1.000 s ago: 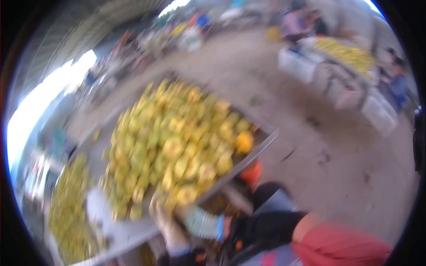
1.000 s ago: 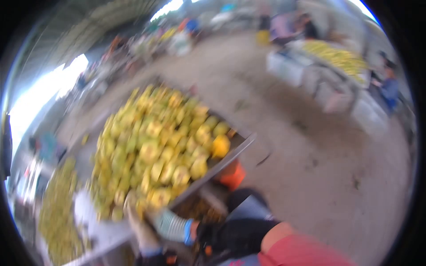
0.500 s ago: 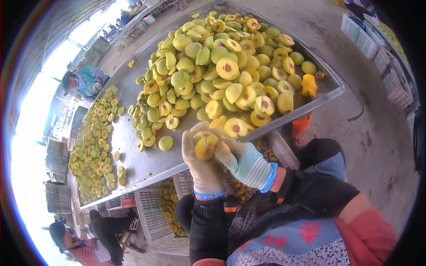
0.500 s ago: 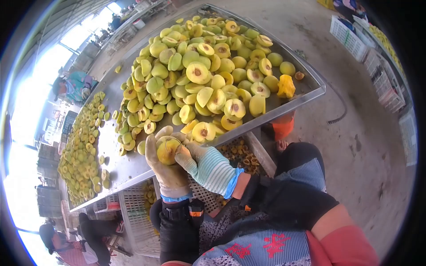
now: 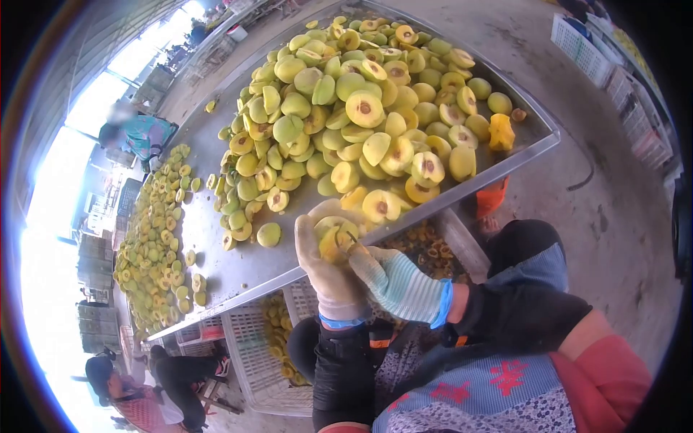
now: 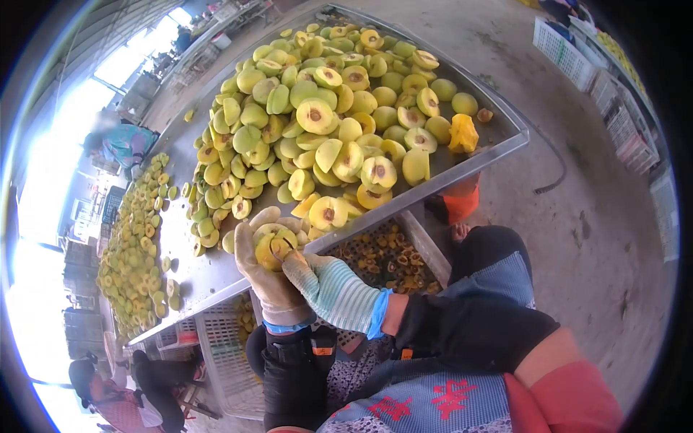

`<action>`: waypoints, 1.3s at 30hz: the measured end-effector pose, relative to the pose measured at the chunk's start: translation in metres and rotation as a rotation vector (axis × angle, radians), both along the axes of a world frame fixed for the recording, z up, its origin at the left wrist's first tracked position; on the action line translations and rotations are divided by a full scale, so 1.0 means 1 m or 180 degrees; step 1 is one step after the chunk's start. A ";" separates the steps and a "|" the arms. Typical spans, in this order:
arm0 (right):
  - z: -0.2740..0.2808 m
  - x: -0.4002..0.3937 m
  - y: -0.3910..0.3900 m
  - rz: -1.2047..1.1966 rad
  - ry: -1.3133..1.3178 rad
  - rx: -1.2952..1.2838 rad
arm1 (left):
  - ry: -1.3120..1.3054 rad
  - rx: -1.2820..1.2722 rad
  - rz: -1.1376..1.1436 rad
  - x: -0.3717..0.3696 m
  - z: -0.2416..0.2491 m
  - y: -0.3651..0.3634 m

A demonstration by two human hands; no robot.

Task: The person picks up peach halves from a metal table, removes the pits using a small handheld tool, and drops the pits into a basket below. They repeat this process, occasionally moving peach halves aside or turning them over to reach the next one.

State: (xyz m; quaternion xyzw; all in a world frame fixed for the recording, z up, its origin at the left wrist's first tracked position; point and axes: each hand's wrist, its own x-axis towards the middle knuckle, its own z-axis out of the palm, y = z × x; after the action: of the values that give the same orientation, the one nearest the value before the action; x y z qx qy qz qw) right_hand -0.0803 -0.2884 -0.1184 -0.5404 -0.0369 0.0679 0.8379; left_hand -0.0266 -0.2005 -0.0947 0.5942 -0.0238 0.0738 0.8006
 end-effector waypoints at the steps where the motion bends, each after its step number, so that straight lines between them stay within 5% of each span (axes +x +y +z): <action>1: -0.001 0.000 0.000 -0.0143 -0.0136 -0.0089 | 0.0130 -0.0444 -0.0110 0.000 0.002 -0.004; 7: -0.004 0.000 -0.006 -0.0488 -0.0605 -0.1223 | 0.0250 -0.0655 -0.0113 -0.003 0.001 -0.001; 14: -0.001 -0.001 0.003 -0.0136 -0.0190 -0.0203 | -0.1267 0.1767 0.0339 0.002 -0.011 0.010; 16: 0.002 -0.008 0.002 0.0121 0.0197 0.0266 | -0.1408 0.1780 0.0302 0.002 -0.015 0.014; 19: 0.012 -0.012 0.003 -0.0318 -0.0381 -0.0077 | -0.1545 0.1928 0.0319 0.000 -0.014 0.016; 21: 0.030 -0.014 -0.009 0.0155 0.0213 0.0212 | -0.1585 0.2257 0.0370 0.000 -0.014 0.021; 24: 0.037 -0.011 -0.014 0.0501 0.0779 0.0352 | -0.1586 0.1919 0.0227 0.002 -0.014 0.019; 28: 0.029 -0.008 -0.026 0.1143 0.1389 0.0640 | 0.0388 -0.0827 -0.0029 -0.016 0.022 -0.003; 34: -0.005 0.002 -0.009 0.0506 0.0118 -0.0154 | 0.1032 -0.0726 0.0156 -0.015 0.031 -0.003; 39: -0.018 0.004 0.001 0.0303 -0.0231 -0.0463 | 0.0735 -0.0062 0.0239 -0.015 0.027 0.001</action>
State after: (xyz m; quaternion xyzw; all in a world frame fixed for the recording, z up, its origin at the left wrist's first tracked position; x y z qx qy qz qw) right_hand -0.0760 -0.2878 -0.1366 -0.5995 -0.0878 0.0905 0.7904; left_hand -0.0418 -0.1998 -0.0673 0.5914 0.0916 0.0350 0.8004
